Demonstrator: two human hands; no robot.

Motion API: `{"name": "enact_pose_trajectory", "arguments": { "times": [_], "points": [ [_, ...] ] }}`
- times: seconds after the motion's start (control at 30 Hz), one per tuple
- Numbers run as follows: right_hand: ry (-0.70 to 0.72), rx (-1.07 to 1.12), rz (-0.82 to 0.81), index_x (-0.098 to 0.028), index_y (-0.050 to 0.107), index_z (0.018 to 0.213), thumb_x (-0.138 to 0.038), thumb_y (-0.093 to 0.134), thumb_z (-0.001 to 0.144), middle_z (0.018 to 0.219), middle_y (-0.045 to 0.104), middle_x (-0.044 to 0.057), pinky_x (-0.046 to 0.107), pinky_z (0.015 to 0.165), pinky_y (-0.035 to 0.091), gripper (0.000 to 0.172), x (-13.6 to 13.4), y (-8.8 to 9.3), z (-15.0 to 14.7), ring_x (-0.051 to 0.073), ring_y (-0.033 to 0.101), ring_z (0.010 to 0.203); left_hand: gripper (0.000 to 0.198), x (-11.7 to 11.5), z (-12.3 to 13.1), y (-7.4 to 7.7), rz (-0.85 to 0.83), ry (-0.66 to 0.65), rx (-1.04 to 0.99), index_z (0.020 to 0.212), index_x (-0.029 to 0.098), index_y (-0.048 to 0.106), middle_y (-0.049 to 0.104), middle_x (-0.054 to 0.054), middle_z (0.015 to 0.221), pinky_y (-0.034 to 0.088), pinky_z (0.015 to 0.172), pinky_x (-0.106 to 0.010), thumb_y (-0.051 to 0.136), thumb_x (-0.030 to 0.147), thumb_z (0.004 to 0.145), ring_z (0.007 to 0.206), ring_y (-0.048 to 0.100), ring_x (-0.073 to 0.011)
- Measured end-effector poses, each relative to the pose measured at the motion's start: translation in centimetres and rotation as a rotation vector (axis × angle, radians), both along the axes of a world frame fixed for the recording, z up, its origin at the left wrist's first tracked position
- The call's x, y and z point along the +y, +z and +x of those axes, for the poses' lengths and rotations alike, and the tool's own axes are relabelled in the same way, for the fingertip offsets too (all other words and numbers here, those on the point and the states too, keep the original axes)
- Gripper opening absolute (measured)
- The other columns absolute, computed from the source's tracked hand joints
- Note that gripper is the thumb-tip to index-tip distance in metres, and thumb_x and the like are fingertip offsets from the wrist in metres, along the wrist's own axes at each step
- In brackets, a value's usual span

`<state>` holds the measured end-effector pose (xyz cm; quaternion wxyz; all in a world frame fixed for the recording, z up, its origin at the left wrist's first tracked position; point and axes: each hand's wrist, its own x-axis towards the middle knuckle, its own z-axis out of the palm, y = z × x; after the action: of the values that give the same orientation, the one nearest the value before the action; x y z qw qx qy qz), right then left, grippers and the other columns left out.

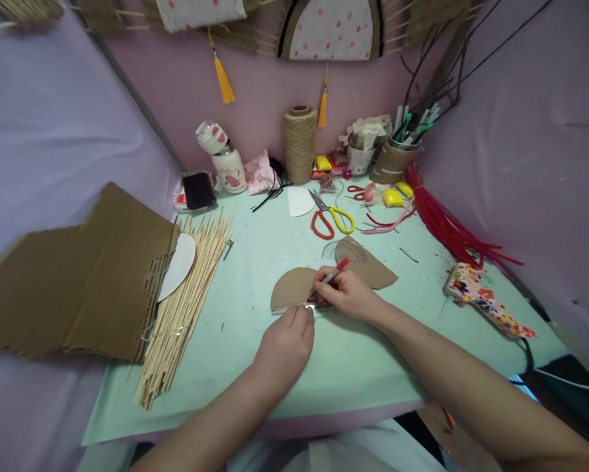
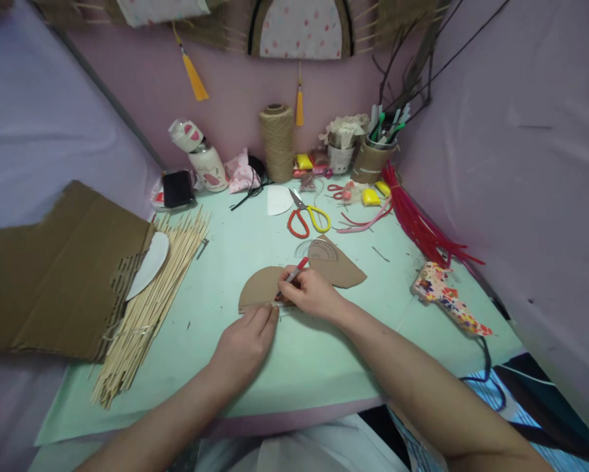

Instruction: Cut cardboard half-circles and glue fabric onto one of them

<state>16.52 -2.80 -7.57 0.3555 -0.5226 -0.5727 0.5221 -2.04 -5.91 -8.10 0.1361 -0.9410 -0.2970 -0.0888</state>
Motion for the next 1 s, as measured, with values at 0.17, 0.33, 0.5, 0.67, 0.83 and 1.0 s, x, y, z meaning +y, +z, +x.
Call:
{"name": "enact_pose_trajectory", "arguments": {
  "times": [0.17,0.33,0.5,0.67,0.83,1.0],
  "points": [
    [0.001,-0.050,0.025,-0.019,0.055,0.071,-0.029,0.053,0.084,0.068,0.062,0.000,0.024,0.059,0.050,0.017,0.08,-0.17,0.08,0.015,0.063,0.064,0.032,0.04,-0.10,-0.14,-0.061,0.001,0.020,0.115,0.005,0.056,0.064,-0.012,0.094,0.053,0.067,-0.028,0.036,0.003,0.090,0.081,0.061,-0.0183],
    [0.003,-0.043,0.019,-0.019,0.055,0.069,-0.030,0.054,0.084,0.068,0.061,0.000,0.024,0.059,0.050,0.018,0.11,-0.21,0.02,0.015,0.063,0.064,0.030,0.05,-0.11,-0.11,-0.037,-0.009,-0.009,0.112,0.003,0.057,0.063,-0.012,0.091,0.052,0.066,-0.028,0.041,0.001,0.087,0.079,0.061,-0.0187],
    [-0.001,-0.049,0.025,-0.019,0.056,0.070,-0.030,0.055,0.083,0.068,0.064,0.001,0.023,0.058,0.048,0.017,0.14,-0.15,-0.02,0.015,0.062,0.063,0.031,0.05,-0.14,-0.15,-0.049,-0.006,0.000,0.114,0.005,0.057,0.064,-0.012,0.093,0.053,0.068,-0.029,0.037,0.003,0.089,0.080,0.060,-0.0187],
    [0.004,-0.085,0.038,-0.019,0.056,0.069,-0.030,0.052,0.084,0.068,0.064,0.001,0.023,0.057,0.046,0.019,0.15,0.19,-0.01,0.014,0.061,0.061,0.029,0.04,-0.07,-0.13,-0.023,-0.009,-0.017,0.112,0.002,0.057,0.064,-0.012,0.090,0.052,0.064,-0.028,0.041,0.002,0.088,0.078,0.060,-0.0188],
    [0.014,-0.089,0.041,-0.019,0.056,0.066,-0.029,0.053,0.084,0.070,0.066,0.001,0.023,0.057,0.047,0.020,0.13,0.20,0.01,0.015,0.063,0.063,0.033,0.04,-0.13,-0.19,-0.064,0.006,0.012,0.115,0.005,0.056,0.064,-0.012,0.092,0.053,0.065,-0.029,0.034,0.003,0.090,0.079,0.060,-0.0184],
    [0.006,-0.070,0.025,-0.019,0.056,0.070,-0.029,0.054,0.083,0.070,0.066,0.001,0.023,0.058,0.048,0.017,0.05,-0.02,-0.03,0.015,0.065,0.065,0.035,0.02,-0.15,-0.21,-0.082,0.009,0.023,0.115,0.006,0.056,0.064,-0.013,0.095,0.053,0.066,-0.028,0.033,0.003,0.090,0.081,0.060,-0.0183]
  ]
}}
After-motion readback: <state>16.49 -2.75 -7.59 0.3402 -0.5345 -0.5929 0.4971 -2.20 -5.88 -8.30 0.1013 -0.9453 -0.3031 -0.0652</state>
